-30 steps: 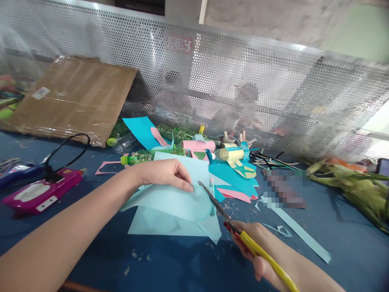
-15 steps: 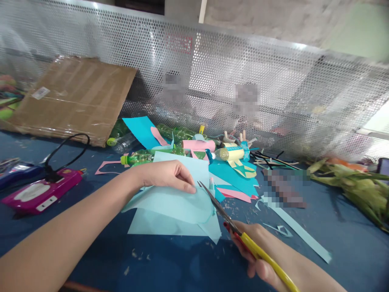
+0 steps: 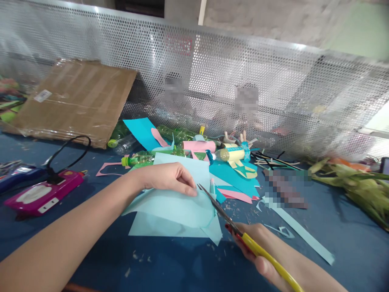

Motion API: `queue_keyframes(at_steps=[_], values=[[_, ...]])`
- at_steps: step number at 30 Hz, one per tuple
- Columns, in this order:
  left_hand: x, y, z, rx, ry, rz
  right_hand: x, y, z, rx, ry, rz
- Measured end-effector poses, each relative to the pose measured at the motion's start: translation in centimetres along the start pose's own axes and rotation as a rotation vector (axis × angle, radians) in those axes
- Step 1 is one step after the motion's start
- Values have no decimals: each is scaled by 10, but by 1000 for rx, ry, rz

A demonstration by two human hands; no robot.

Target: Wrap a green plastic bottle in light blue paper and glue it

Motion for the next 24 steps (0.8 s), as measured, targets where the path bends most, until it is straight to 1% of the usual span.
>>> queue_keyframes(at_steps=[9, 13, 17, 24], values=[[-1, -2, -1, 27, -36, -26, -1, 5, -1, 23, 27, -25], [1, -1, -1, 37, -23, -3, -1, 1, 0, 16, 19, -22], [2, -1, -1, 38, -11, 23, 0, -4, 2, 6, -19, 16], [2, -1, -2, 62, -20, 19, 2, -7, 2, -7, 7, -26]])
Point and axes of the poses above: each hand's wrist, its own z-axis towards the middle knuckle, its own x-axis out of the back of the hand, y = z × x, the point moved 4 cm from there along z, towards the middle knuckle, and after that the axes turned 2 degrees about -x, right-handed, at the moved point
